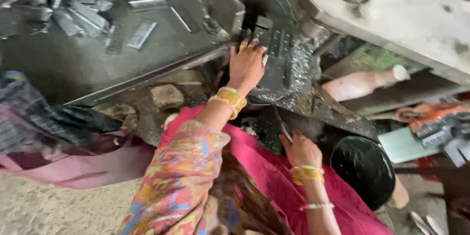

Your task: The person operates a drill press to process small metal pieces. They pick up each piece from a metal bin, place it under the drill, activate the machine, and then remove the processed piece.

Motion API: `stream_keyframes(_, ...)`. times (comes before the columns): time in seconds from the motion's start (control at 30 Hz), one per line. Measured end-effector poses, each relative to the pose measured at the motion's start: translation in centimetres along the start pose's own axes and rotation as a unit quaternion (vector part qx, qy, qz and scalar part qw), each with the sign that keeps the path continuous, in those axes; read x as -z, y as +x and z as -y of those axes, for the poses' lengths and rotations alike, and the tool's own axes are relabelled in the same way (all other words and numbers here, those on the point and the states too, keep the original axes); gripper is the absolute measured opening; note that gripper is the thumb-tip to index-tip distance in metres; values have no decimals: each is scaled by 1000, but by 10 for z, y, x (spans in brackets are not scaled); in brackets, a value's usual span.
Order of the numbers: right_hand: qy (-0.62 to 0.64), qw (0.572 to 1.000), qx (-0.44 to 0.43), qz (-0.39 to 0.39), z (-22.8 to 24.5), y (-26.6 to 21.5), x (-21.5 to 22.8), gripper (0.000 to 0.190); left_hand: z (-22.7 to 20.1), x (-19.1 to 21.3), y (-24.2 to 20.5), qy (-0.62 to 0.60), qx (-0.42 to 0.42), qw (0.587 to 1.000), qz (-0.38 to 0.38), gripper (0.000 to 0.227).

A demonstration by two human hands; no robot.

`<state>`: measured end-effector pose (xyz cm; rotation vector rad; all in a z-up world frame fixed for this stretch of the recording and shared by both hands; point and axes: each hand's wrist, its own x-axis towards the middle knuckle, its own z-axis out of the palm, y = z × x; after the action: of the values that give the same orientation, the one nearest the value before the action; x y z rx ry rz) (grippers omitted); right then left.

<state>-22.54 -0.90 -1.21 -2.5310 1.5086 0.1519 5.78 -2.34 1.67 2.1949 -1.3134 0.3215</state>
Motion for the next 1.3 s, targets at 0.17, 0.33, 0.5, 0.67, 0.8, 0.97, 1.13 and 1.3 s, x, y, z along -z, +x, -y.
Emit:
stream_keyframes(0.17,-61,993,5,-104,27,2,60,48,163,42,-19,130,128,981,-61,19)
stream_keyframes(0.33,-116,983,-48,-132,52,8,78,45,286,42,-19,256,193,946,-43,31)
stream_keyframes(0.5,-124,982,-40,-136,44,3,69,42,287,14,-8,157,237,959,-23,31)
stream_keyframes(0.67,-102,986,-12,-129,39,-3,64,41,263,31,-17,169,170,965,-107,25)
stream_keyframes(0.8,-63,992,-15,-107,39,-7,61,41,219,54,-21,-44,214,967,-133,27)
stream_keyframes(0.97,-42,993,-15,-105,37,-4,55,40,110,40,-14,-364,147,915,88,38)
stream_keyframes(1.13,-15,995,-7,-94,35,-6,54,38,-23,10,-29,-91,-74,993,5,26)
stream_keyframes(1.3,-9,998,4,-60,31,-3,52,37,-74,-19,-73,86,-167,979,82,25)
